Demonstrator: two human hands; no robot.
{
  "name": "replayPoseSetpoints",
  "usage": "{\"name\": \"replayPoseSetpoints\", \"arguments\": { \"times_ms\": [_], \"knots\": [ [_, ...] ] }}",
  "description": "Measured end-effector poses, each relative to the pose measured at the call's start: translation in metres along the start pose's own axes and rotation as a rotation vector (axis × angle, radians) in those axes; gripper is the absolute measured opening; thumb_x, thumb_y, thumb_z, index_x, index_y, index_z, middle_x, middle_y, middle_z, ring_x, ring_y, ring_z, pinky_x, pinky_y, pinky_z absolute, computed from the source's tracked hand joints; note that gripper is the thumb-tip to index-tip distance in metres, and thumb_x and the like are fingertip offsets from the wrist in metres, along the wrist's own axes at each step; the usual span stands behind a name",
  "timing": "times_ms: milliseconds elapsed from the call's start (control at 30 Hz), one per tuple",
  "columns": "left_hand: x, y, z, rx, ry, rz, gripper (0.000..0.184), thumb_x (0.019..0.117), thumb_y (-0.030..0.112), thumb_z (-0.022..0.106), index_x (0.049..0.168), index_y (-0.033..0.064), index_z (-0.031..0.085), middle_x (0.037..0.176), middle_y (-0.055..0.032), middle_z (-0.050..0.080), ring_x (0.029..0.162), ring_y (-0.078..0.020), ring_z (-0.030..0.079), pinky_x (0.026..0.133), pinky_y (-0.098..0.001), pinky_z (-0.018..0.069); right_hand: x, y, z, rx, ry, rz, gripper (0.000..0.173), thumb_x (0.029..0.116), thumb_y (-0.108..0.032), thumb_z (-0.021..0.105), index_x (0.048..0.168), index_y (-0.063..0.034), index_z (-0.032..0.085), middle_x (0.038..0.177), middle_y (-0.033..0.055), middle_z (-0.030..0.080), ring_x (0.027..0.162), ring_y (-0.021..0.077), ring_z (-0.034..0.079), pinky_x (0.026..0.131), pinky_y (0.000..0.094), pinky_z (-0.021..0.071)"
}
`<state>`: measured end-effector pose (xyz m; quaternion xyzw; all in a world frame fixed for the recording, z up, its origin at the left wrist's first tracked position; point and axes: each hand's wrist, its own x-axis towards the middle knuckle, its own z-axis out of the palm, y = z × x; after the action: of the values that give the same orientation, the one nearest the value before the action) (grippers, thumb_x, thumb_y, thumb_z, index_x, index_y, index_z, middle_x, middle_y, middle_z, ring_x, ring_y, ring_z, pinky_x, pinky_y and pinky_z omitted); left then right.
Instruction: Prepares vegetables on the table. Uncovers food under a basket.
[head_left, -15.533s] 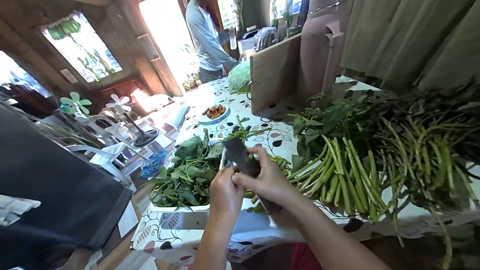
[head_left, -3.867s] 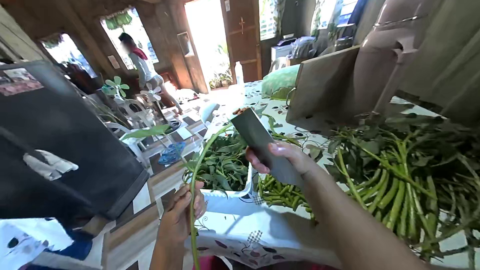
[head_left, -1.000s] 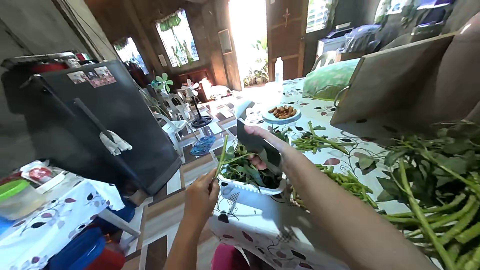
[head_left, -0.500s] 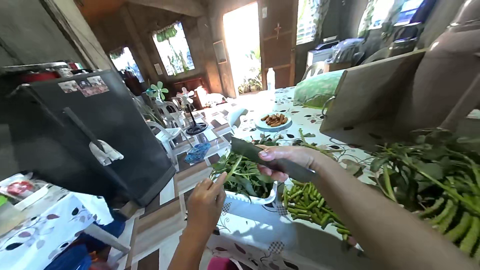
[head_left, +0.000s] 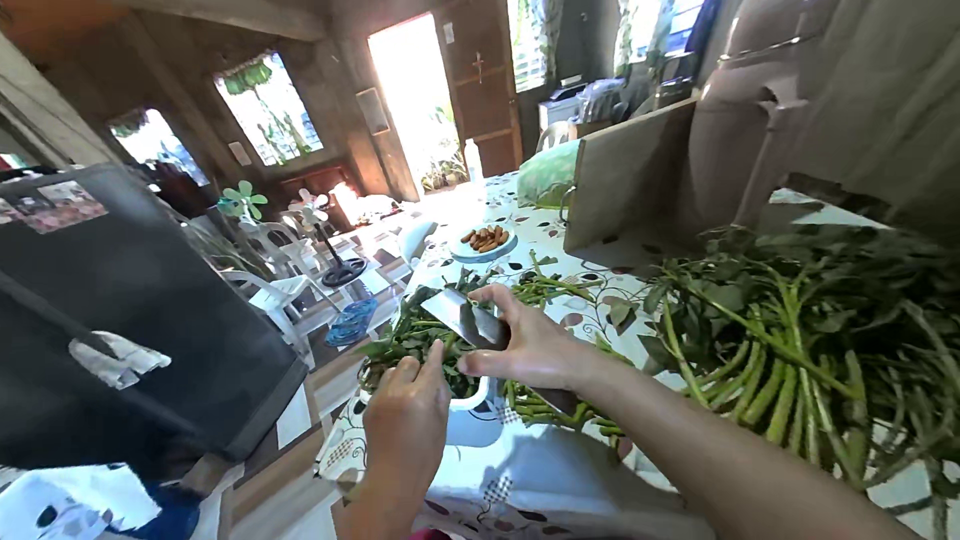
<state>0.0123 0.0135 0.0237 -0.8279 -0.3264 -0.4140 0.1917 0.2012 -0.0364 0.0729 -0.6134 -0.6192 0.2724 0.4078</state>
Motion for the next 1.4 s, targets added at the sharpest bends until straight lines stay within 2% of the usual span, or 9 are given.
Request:
{"name": "replayPoseSetpoints", "arguments": {
  "times_ms": [133, 300, 400, 500, 733, 867, 1000, 1167, 1400],
  "knots": [
    [-0.011, 0.021, 0.005, -0.043, -0.033, -0.002, 0.033, 0.0868, 0.003, 0.060, 0.115, 0.0034, 0.078, 0.074, -0.0126, 0.066, 0.064, -0.0287, 0.066, 0.056, -0.0394, 0.0547, -0.015, 0.018, -0.019, 0.150, 0.196, 0.092, 0.071, 0.0897, -0.037, 0.076, 0.148, -0.0171, 0.040, 0.094, 0.0123, 0.066, 0.075, 0.0215, 0.064, 0.067, 0.0426, 0.0544],
    [-0.011, 0.026, 0.025, -0.112, -0.058, 0.034, 0.032, 0.0896, 0.006, 0.061, 0.117, 0.0059, 0.078, 0.075, -0.0119, 0.066, 0.065, -0.0278, 0.066, 0.057, -0.0376, 0.0549, -0.045, 0.051, -0.055, 0.454, -0.239, 0.125, 0.077, 0.0905, -0.046, 0.059, 0.153, -0.0178, 0.025, 0.076, -0.0050, 0.050, 0.050, -0.0001, 0.044, 0.046, 0.0150, 0.0398],
    [-0.008, 0.034, 0.036, -0.144, -0.082, 0.080, 0.032, 0.0902, 0.007, 0.062, 0.118, 0.0077, 0.078, 0.074, -0.0112, 0.064, 0.066, -0.0276, 0.065, 0.057, -0.0372, 0.0544, -0.048, 0.074, -0.056, 0.657, -0.448, 0.058, 0.061, 0.0846, -0.061, 0.064, 0.125, -0.0197, 0.044, 0.074, -0.0088, 0.055, 0.050, -0.0035, 0.049, 0.046, 0.0104, 0.0431],
    [-0.005, 0.045, 0.041, -0.159, -0.099, 0.126, 0.032, 0.0908, 0.007, 0.062, 0.118, 0.0103, 0.079, 0.073, -0.0106, 0.062, 0.066, -0.0273, 0.064, 0.056, -0.0366, 0.0533, -0.047, 0.085, -0.055, 0.725, -0.552, -0.003, 0.055, 0.0835, -0.064, 0.065, 0.113, -0.0202, 0.048, 0.075, -0.0094, 0.055, 0.051, -0.0043, 0.051, 0.047, 0.0098, 0.0450],
    [0.001, 0.049, 0.044, -0.119, -0.102, 0.188, 0.030, 0.0917, 0.009, 0.062, 0.116, 0.0114, 0.079, 0.075, -0.0117, 0.064, 0.068, -0.0294, 0.066, 0.056, -0.0387, 0.0539, -0.055, 0.072, -0.049, 0.489, -0.324, 0.147, 0.074, 0.0862, -0.042, 0.067, 0.145, -0.0228, 0.027, 0.072, -0.0076, 0.049, 0.048, -0.0029, 0.040, 0.044, 0.0142, 0.0365],
    [0.000, 0.060, 0.035, -0.148, -0.173, 0.140, 0.026, 0.0805, 0.004, 0.075, 0.106, 0.0009, 0.077, 0.085, -0.0168, 0.070, 0.078, -0.0337, 0.072, 0.065, -0.0439, 0.0595, -0.061, 0.052, -0.028, 0.134, -0.087, 0.174, 0.087, 0.0809, -0.046, 0.078, 0.151, -0.0170, 0.035, 0.103, 0.0087, 0.066, 0.086, 0.0158, 0.066, 0.077, 0.0387, 0.0558],
    [-0.007, 0.065, 0.025, -0.128, -0.212, 0.086, 0.019, 0.0825, 0.002, 0.072, 0.100, -0.0009, 0.078, 0.084, -0.0168, 0.071, 0.076, -0.0333, 0.072, 0.065, -0.0442, 0.0598, -0.061, 0.051, -0.006, -0.049, 0.132, 0.164, 0.080, 0.0805, -0.054, 0.076, 0.145, -0.0161, 0.045, 0.103, 0.0120, 0.068, 0.094, 0.0252, 0.068, 0.081, 0.0492, 0.0546],
    [-0.008, 0.058, 0.021, -0.112, -0.233, 0.023, 0.024, 0.0915, 0.006, 0.064, 0.111, -0.0002, 0.077, 0.080, -0.0160, 0.069, 0.072, -0.0316, 0.071, 0.063, -0.0424, 0.0587, -0.067, 0.060, -0.020, 0.456, 0.054, 0.194, 0.062, 0.0917, -0.037, 0.069, 0.139, -0.0146, 0.035, 0.080, -0.0032, 0.056, 0.059, 0.0008, 0.051, 0.055, 0.0185, 0.0444],
    [0.003, 0.060, 0.044, -0.192, -0.333, -0.042, 0.027, 0.0982, 0.011, 0.061, 0.121, 0.0045, 0.075, 0.092, -0.0179, 0.071, 0.085, -0.0339, 0.072, 0.072, -0.0458, 0.0591, -0.069, 0.076, -0.026, 0.591, -0.262, 0.248, 0.080, 0.0896, -0.049, 0.061, 0.153, -0.0152, 0.026, 0.077, -0.0064, 0.045, 0.052, 0.0012, 0.042, 0.047, 0.0169, 0.0391]
  ]
}}
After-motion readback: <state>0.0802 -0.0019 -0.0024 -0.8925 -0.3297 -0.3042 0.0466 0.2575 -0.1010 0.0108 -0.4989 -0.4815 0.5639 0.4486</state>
